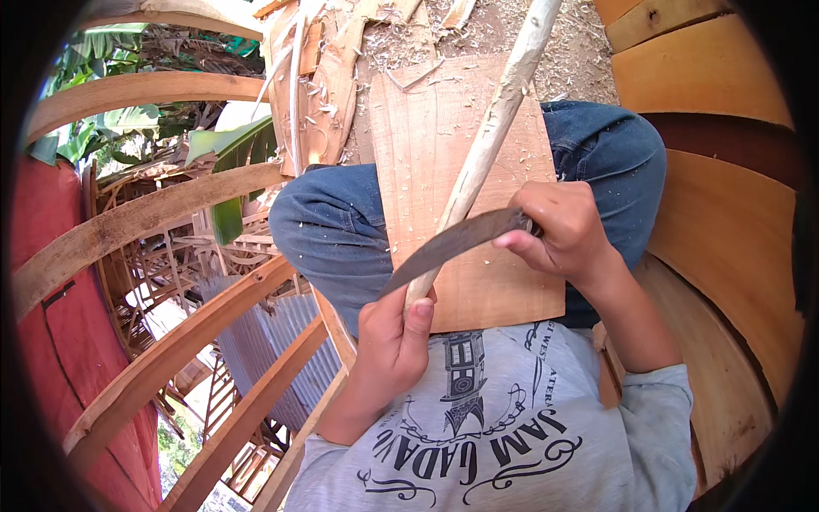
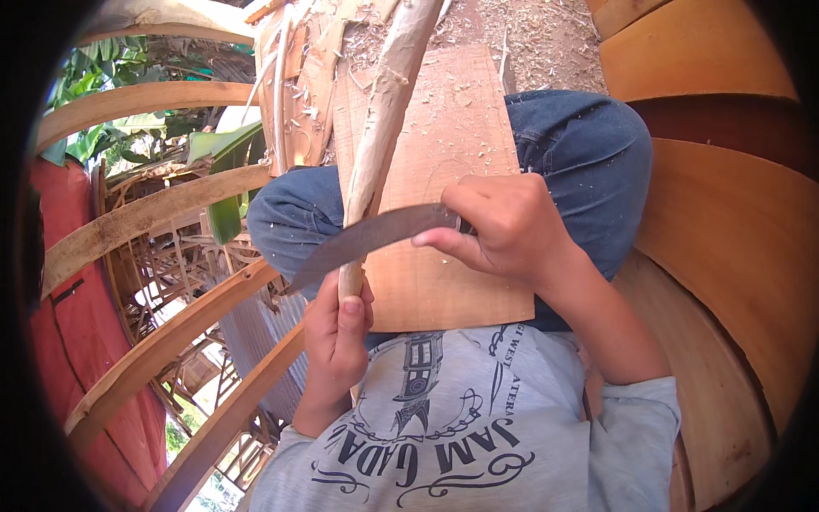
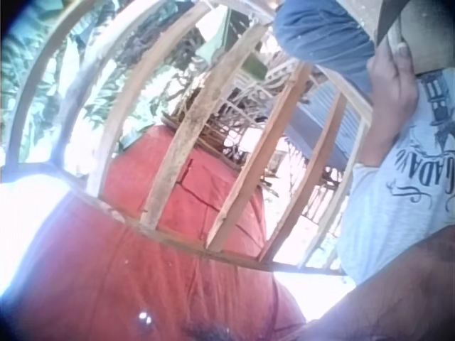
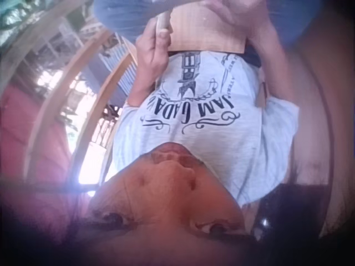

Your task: The person sits cross-legged on a wooden floor and uses a curved knife to shave bark and smooth a long wooden stick. They hold the stick with their left hand and repeatedly scrape it with the knife in their right hand, producing wood shavings.

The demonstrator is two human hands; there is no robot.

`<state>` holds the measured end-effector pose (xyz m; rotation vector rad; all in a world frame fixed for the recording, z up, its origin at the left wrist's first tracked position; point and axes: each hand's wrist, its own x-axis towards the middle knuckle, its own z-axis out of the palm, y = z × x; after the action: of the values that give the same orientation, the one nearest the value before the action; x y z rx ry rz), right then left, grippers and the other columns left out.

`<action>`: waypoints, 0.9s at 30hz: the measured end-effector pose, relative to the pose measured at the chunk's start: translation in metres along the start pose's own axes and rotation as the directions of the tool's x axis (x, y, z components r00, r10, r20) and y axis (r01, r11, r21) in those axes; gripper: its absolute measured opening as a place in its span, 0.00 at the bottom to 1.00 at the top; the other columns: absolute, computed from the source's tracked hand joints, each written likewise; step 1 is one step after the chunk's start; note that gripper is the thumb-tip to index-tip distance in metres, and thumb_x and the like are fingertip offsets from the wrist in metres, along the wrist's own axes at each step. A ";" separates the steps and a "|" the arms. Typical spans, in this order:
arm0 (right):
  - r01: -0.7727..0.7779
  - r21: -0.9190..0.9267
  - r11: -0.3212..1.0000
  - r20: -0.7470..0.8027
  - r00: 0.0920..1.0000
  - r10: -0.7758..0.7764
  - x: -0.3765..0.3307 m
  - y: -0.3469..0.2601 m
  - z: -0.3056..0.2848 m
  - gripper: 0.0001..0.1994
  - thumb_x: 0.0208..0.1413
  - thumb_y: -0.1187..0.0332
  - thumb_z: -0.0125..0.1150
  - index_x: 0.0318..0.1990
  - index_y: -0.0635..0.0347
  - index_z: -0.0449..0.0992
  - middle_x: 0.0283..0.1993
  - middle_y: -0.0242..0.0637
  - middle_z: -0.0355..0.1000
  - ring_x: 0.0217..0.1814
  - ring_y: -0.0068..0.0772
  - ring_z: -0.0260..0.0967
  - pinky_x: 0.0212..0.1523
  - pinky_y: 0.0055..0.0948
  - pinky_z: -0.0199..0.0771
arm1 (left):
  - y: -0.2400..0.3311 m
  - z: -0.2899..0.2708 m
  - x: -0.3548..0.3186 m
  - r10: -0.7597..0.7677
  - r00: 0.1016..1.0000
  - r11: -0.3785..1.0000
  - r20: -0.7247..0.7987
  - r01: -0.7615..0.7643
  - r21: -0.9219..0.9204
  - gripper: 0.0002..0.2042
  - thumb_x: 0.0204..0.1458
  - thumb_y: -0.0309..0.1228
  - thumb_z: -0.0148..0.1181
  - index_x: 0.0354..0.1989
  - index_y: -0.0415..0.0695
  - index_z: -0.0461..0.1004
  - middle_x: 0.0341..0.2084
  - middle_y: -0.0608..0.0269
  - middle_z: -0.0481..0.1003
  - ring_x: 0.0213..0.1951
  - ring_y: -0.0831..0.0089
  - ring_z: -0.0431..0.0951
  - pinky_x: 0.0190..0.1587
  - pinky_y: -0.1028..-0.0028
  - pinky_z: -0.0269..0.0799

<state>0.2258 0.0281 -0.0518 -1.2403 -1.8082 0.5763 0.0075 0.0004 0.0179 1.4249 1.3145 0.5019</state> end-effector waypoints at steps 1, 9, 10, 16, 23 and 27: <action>0.079 -0.041 0.996 0.115 0.991 -0.074 0.003 -0.003 -0.004 0.23 0.55 0.54 0.59 0.18 0.65 0.65 0.12 0.37 0.57 0.13 0.21 0.53 0.15 0.25 0.55 | -0.002 0.001 0.001 0.010 1.000 1.000 -0.027 -0.011 -0.007 0.17 0.61 0.42 0.42 0.31 0.38 0.66 0.15 0.71 0.60 0.18 0.86 0.58 0.20 0.83 0.52; -0.050 -0.045 0.998 0.127 0.990 0.055 -0.013 -0.004 -0.004 0.22 0.56 0.55 0.58 0.19 0.64 0.67 0.12 0.38 0.57 0.13 0.22 0.54 0.15 0.25 0.57 | -0.004 -0.002 0.004 -0.057 0.998 0.997 0.029 0.056 0.045 0.15 0.61 0.39 0.42 0.31 0.38 0.66 0.14 0.71 0.60 0.18 0.86 0.58 0.20 0.82 0.52; -0.232 0.032 0.972 0.063 0.971 0.229 -0.012 0.001 -0.002 0.20 0.53 0.55 0.60 0.20 0.63 0.67 0.13 0.37 0.59 0.13 0.26 0.57 0.15 0.26 0.59 | -0.005 -0.002 0.003 -0.053 0.998 0.998 0.025 0.052 0.035 0.15 0.61 0.39 0.42 0.31 0.38 0.66 0.14 0.71 0.60 0.18 0.86 0.58 0.20 0.82 0.52; -0.043 -0.054 0.998 0.140 0.989 0.050 -0.013 -0.009 0.003 0.20 0.55 0.57 0.58 0.20 0.65 0.68 0.13 0.39 0.60 0.13 0.26 0.58 0.16 0.26 0.58 | -0.012 -0.004 0.000 -0.069 0.997 0.997 0.046 0.070 -0.031 0.15 0.61 0.39 0.42 0.31 0.38 0.65 0.14 0.72 0.59 0.17 0.86 0.57 0.20 0.82 0.51; -0.182 0.025 0.983 0.128 0.976 0.178 -0.014 -0.013 -0.001 0.18 0.54 0.59 0.59 0.22 0.66 0.69 0.16 0.41 0.63 0.15 0.33 0.62 0.18 0.28 0.60 | -0.013 -0.006 -0.006 -0.045 0.995 0.998 0.094 0.049 -0.043 0.13 0.60 0.36 0.43 0.31 0.39 0.65 0.14 0.69 0.59 0.17 0.83 0.58 0.20 0.79 0.53; -0.512 0.242 0.824 -0.047 0.842 0.537 -0.019 -0.003 0.002 0.18 0.55 0.59 0.59 0.23 0.66 0.70 0.15 0.39 0.63 0.14 0.27 0.60 0.17 0.26 0.59 | -0.009 -0.011 -0.008 -0.063 0.987 0.997 0.149 0.068 -0.027 0.08 0.59 0.30 0.45 0.31 0.38 0.65 0.13 0.64 0.61 0.16 0.77 0.62 0.21 0.75 0.57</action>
<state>0.2251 0.0101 -0.0584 -1.5861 -1.2516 0.9655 -0.0080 -0.0041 0.0163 1.3616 1.2242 0.3646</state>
